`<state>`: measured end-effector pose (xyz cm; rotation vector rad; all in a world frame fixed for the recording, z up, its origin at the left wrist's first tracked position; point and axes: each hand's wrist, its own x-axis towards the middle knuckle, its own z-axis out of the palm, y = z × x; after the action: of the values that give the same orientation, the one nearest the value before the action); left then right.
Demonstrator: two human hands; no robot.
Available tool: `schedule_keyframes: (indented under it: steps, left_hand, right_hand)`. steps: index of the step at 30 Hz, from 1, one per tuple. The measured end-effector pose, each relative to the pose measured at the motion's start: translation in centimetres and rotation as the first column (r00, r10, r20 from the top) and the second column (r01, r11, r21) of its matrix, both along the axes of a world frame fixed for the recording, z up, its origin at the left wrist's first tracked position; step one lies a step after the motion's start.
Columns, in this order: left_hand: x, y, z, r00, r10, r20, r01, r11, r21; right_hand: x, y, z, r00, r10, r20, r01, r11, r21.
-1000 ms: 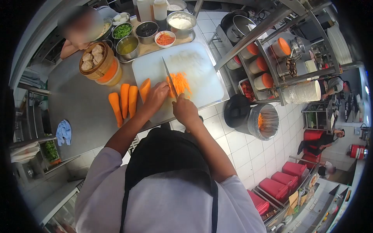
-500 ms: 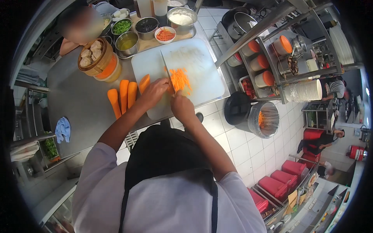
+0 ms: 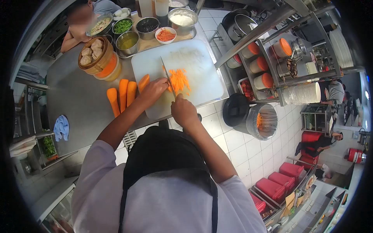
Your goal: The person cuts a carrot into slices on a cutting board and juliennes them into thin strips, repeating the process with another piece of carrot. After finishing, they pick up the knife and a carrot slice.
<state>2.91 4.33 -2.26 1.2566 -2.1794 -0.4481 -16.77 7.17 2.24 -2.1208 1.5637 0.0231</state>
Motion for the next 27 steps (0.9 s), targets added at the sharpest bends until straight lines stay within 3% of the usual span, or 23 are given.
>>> schedule_keyframes:
  steps: [5,10,13,16,20,23,27]
  left_hand:
    - [0.4,0.0,-0.4,0.998,-0.024,-0.052,0.023,1.0,-0.015]
    - [0.1,0.0,-0.4,0.999,0.039,0.005,-0.039,0.999,-0.02]
    - [0.3,0.2,-0.8,0.999,0.04,0.001,-0.04,0.997,-0.067]
    - [0.7,0.3,-0.7,1.0,0.027,0.012,-0.026,0.998,-0.051]
    - [0.4,0.1,-0.8,0.998,0.044,0.036,-0.042,0.997,-0.069]
    - [0.2,0.1,-1.4,0.995,0.063,-0.071,-0.069,0.995,-0.072]
    - [0.2,0.4,-0.7,0.993,0.103,0.06,-0.1,0.993,-0.06]
  right_hand:
    - [1.6,-1.1,-3.2,0.997,-0.035,0.073,0.038,0.998,-0.042]
    - [0.2,-0.5,0.2,1.0,0.03,0.008,-0.03,0.999,0.018]
    - [1.7,-0.8,-3.2,0.989,-0.089,0.117,0.093,0.995,-0.026]
    - [1.5,-2.0,-2.6,0.996,0.0,0.09,0.003,1.0,-0.029]
    - [1.0,-0.8,-1.2,0.998,-0.024,0.06,0.024,1.0,0.006]
    - [1.7,-0.9,-3.5,0.993,-0.052,0.103,0.054,0.999,-0.009]
    - [1.2,-1.4,-1.9,0.996,-0.019,0.09,0.018,1.0,0.008]
